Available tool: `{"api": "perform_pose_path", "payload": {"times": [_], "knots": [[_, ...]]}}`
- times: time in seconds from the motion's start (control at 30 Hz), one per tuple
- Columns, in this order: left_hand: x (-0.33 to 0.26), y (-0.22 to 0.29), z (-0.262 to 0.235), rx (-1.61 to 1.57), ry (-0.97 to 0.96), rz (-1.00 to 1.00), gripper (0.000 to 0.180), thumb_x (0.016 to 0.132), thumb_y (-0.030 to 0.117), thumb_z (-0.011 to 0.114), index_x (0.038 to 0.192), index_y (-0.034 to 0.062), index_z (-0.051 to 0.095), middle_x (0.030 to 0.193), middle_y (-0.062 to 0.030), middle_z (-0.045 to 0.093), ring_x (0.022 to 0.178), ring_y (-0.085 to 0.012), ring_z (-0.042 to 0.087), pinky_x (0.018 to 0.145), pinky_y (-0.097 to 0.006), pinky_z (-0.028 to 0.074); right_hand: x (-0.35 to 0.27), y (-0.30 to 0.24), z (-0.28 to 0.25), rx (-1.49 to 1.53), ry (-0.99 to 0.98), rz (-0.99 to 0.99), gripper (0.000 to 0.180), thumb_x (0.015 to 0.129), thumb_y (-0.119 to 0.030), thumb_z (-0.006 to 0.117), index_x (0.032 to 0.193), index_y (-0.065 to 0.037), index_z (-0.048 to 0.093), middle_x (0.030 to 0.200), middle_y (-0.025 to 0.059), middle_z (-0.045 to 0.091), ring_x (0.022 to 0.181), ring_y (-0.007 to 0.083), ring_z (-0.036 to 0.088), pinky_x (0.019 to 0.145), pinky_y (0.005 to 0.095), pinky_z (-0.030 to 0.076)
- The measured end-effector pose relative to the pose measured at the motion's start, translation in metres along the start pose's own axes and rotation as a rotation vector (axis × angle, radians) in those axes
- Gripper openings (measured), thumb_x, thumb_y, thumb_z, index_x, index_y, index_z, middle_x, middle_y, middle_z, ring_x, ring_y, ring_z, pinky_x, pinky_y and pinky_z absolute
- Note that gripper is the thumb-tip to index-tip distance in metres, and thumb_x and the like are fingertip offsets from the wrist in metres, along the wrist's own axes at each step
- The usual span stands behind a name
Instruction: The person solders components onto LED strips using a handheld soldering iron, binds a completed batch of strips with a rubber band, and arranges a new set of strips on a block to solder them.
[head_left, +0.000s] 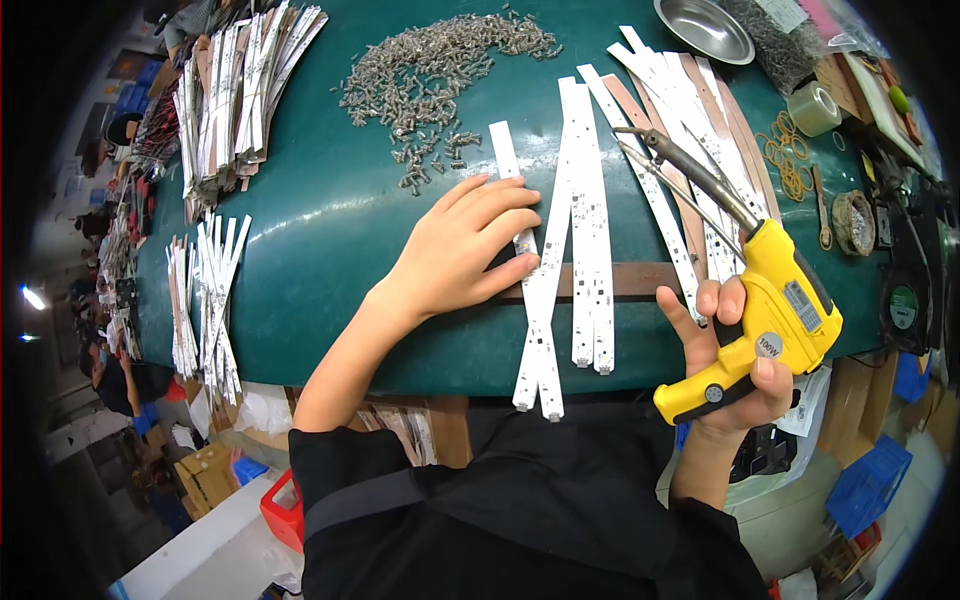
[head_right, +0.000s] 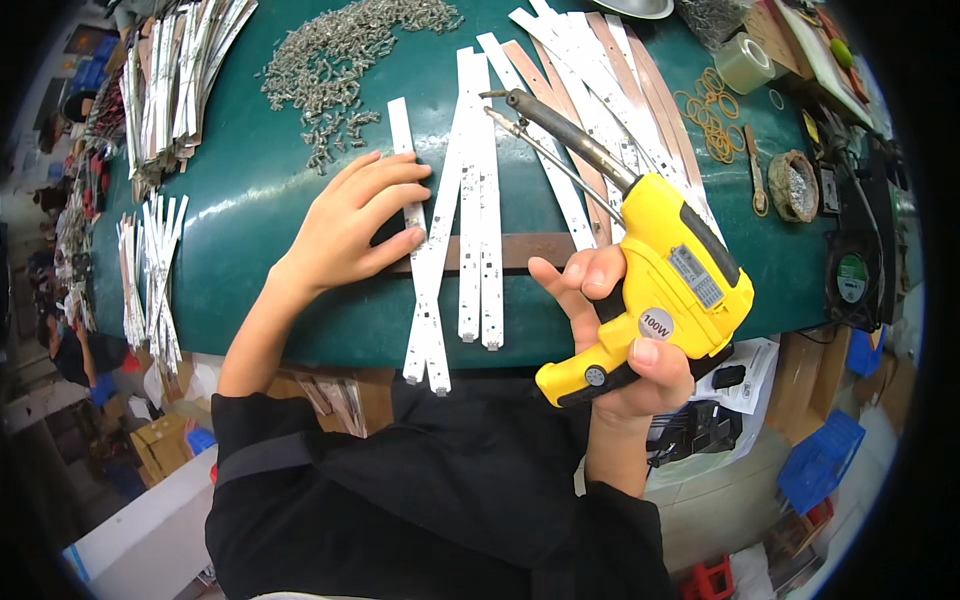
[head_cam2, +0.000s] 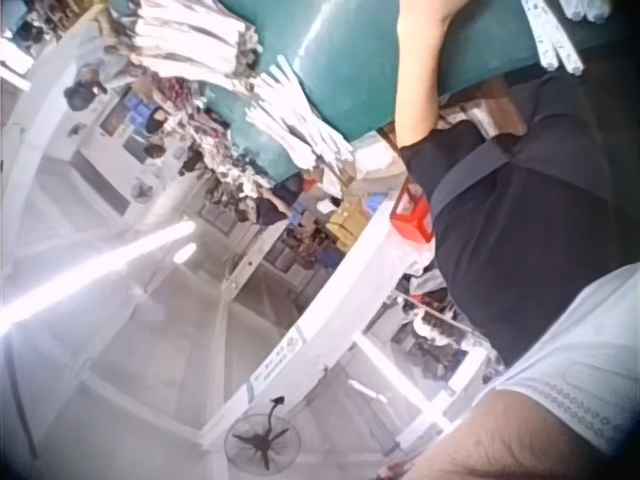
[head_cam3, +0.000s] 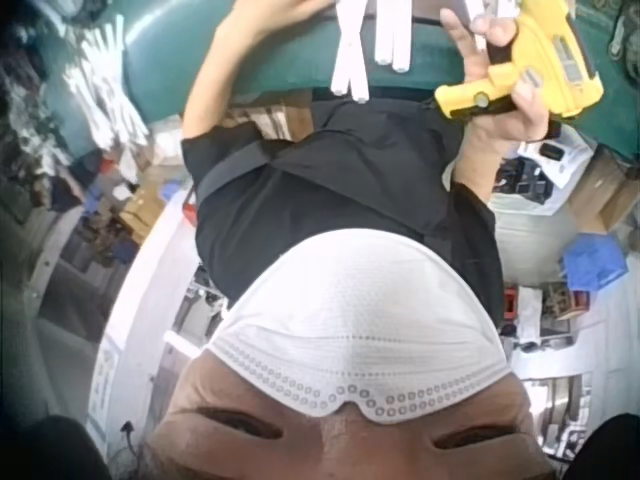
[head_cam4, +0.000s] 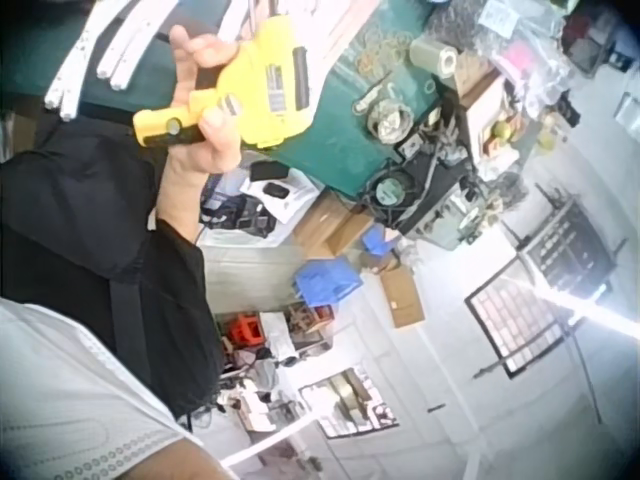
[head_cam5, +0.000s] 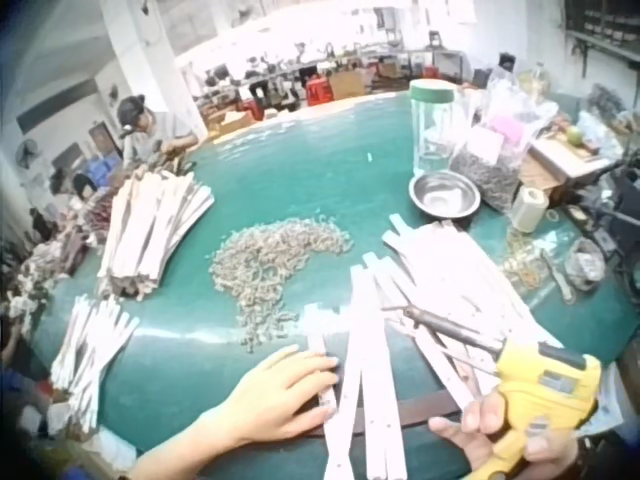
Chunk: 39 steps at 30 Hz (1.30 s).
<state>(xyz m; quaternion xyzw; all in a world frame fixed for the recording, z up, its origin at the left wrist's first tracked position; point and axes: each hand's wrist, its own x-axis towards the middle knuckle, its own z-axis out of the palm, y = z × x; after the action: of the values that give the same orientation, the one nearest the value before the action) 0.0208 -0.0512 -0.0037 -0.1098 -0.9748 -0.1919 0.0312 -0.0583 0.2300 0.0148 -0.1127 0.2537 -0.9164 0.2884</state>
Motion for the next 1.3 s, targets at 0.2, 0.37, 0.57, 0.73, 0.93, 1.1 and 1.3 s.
{"api": "perform_pose_path", "payload": {"times": [0.2, 0.37, 0.57, 0.73, 0.93, 1.1, 1.3], "knots": [[0.020, 0.021, -0.003, -0.028, 0.075, 0.185, 0.052, 0.083, 0.025, 0.067, 0.132, 0.0134, 0.053, 0.140, -0.0078, 0.048, 0.130, -0.0283, 0.045, 0.109, -0.048, 0.032, -0.002, -0.003, -0.002, 0.022, 0.021, -0.081, 0.076, 0.068, -0.017, 0.060, 0.136, 0.006, 0.033, 0.099, 0.0162, 0.052, 0.105, 0.0301, 0.053, 0.107, 0.0620, 0.032], [0.013, 0.025, 0.004, 0.046, 0.004, 0.164, 0.054, 0.081, 0.027, 0.069, 0.130, 0.0129, 0.054, 0.138, -0.0076, 0.050, 0.129, -0.0288, 0.047, 0.107, -0.047, 0.035, -0.003, -0.009, -0.012, -0.061, 0.017, -0.158, 0.077, 0.069, -0.016, 0.059, 0.137, 0.005, 0.031, 0.101, 0.0175, 0.052, 0.108, 0.0316, 0.051, 0.109, 0.0635, 0.027], [0.001, 0.018, 0.009, -0.005, 0.074, 0.152, 0.051, 0.079, 0.025, 0.069, 0.126, 0.0106, 0.057, 0.135, -0.0095, 0.052, 0.126, -0.0306, 0.048, 0.103, -0.045, 0.040, 0.003, -0.008, -0.023, -0.208, 0.066, -0.148, 0.075, 0.074, -0.012, 0.058, 0.141, 0.003, 0.027, 0.107, 0.0163, 0.051, 0.115, 0.0309, 0.048, 0.110, 0.0665, 0.023], [0.011, 0.026, 0.010, -0.080, 0.013, 0.172, 0.055, 0.079, 0.022, 0.069, 0.131, 0.0109, 0.053, 0.139, -0.0106, 0.048, 0.129, -0.0301, 0.047, 0.106, -0.046, 0.037, -0.005, 0.010, -0.016, -0.047, 0.086, -0.087, 0.076, 0.068, -0.014, 0.057, 0.137, 0.006, 0.032, 0.102, 0.0183, 0.052, 0.111, 0.0345, 0.049, 0.108, 0.0654, 0.026], [0.018, 0.004, -0.004, -0.027, 0.246, 0.070, 0.047, 0.074, -0.003, 0.061, 0.119, 0.0115, 0.063, 0.128, -0.0108, 0.055, 0.114, -0.0330, 0.054, 0.095, -0.042, 0.044, -0.007, -0.003, -0.021, -0.188, 0.055, -0.192, 0.077, 0.073, -0.014, 0.059, 0.141, 0.001, 0.028, 0.103, 0.0135, 0.050, 0.109, 0.0285, 0.048, 0.111, 0.0675, 0.020], [0.033, -0.014, -0.004, 0.044, 0.158, 0.166, 0.036, 0.074, -0.004, 0.061, 0.107, 0.0107, 0.063, 0.124, -0.0082, 0.058, 0.110, -0.0299, 0.056, 0.090, -0.040, 0.047, -0.003, -0.006, -0.030, -0.128, 0.121, -0.141, 0.077, 0.073, -0.011, 0.058, 0.142, 0.004, 0.026, 0.104, 0.0147, 0.049, 0.111, 0.0303, 0.049, 0.113, 0.0635, 0.020], [0.021, -0.022, -0.006, -0.109, 0.097, 0.121, 0.028, 0.073, -0.004, 0.062, 0.099, 0.0080, 0.062, 0.117, -0.0080, 0.062, 0.106, -0.0302, 0.059, 0.086, -0.039, 0.049, -0.007, 0.000, -0.021, -0.165, 0.114, -0.146, 0.079, 0.071, -0.011, 0.061, 0.141, 0.003, 0.027, 0.102, 0.0135, 0.051, 0.109, 0.0304, 0.050, 0.114, 0.0598, 0.021]]}}
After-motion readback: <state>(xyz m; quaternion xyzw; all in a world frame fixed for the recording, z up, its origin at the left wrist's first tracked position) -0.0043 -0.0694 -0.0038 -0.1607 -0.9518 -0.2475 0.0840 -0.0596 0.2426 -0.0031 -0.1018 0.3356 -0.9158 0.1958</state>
